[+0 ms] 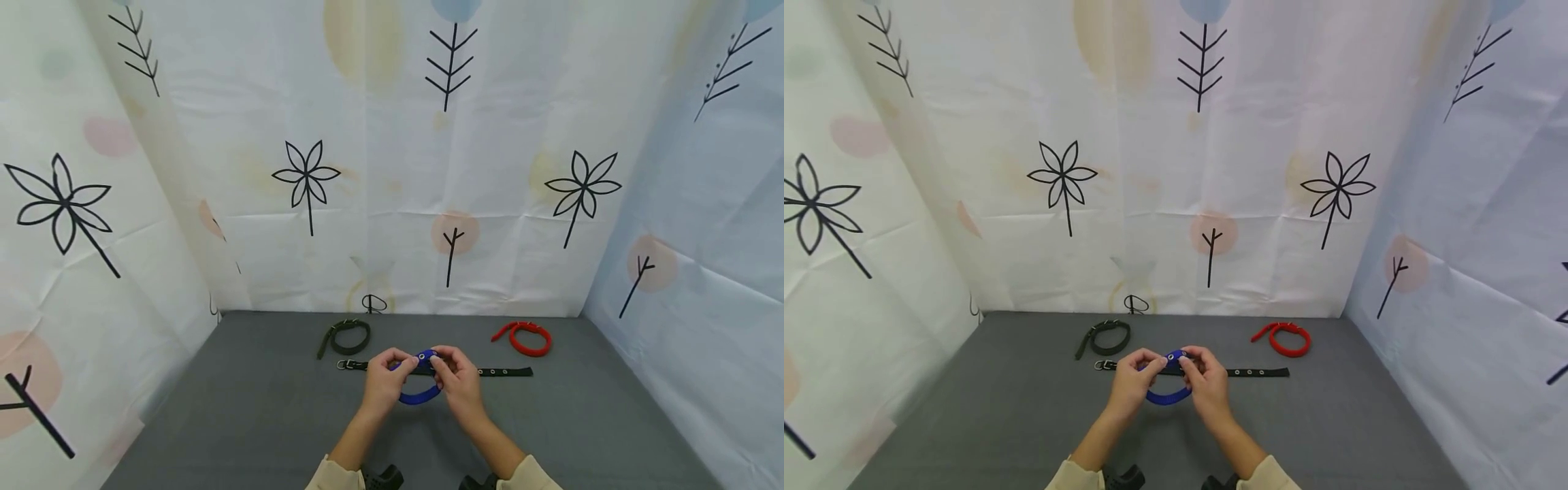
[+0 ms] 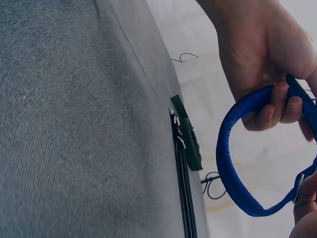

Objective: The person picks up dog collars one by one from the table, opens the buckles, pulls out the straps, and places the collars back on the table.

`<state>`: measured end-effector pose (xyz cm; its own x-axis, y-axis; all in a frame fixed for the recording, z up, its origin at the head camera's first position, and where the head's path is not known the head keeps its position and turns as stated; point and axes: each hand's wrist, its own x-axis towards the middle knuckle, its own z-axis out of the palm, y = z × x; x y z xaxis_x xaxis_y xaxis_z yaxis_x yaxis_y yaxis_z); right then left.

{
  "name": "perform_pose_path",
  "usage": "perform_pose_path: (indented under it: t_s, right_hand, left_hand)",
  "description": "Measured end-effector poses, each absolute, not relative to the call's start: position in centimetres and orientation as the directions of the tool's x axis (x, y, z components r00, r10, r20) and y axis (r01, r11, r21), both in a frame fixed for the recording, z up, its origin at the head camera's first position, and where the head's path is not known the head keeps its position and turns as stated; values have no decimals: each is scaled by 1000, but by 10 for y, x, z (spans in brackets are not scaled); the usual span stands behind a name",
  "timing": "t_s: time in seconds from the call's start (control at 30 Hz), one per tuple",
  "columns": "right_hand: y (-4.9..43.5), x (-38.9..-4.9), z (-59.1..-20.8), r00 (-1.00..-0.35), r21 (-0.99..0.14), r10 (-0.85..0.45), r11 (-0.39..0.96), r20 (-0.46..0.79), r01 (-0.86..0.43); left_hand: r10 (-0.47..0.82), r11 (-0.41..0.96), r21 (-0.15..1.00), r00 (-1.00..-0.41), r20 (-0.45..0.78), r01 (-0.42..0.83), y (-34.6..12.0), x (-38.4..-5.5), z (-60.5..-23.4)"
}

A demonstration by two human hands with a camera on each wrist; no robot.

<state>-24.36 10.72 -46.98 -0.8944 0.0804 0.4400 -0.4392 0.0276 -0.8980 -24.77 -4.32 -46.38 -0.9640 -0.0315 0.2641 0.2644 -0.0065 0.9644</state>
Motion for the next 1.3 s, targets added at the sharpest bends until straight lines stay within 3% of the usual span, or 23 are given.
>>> perform_pose_path:
  t_s: [0.13,0.2,0.37,0.53,0.7,0.87,1.03,1.13,1.3]
  right_hand:
    - [110,-246,-471,-869,-869,36,62,493,-491]
    - [113,-248,-472,-826,-817,-17,130,564,-561]
    - [125,-256,-470,-633,-540,-240,355,736,-763]
    - [132,-261,-459,-434,-219,-428,465,793,-858]
    - [133,-264,-457,-342,-149,-463,404,818,-903]
    - [131,-262,-461,-320,-165,-414,368,852,-915]
    - [129,-260,-464,-345,-227,-284,377,894,-898]
    - [128,-257,-466,-396,-311,-198,354,897,-882]
    - [121,-246,-458,-560,-530,-77,240,825,-813]
  left_hand:
    - [-85,-3,961,-958,275,276,-43,-246,-466]
    - [-90,10,959,-955,283,283,-44,-246,-468]
    - [-62,115,938,-940,334,326,-46,-244,-469]
    - [-50,199,896,-909,414,397,-46,-243,-469]
    - [-66,206,885,-896,439,418,-43,-242,-469]
    - [-79,166,901,-905,418,401,-41,-239,-462]
    - [-71,106,916,-916,396,388,-40,-224,-438]
    - [-80,68,919,-916,393,388,-40,-219,-431]
    - [-90,15,917,-913,398,398,-40,-220,-433]
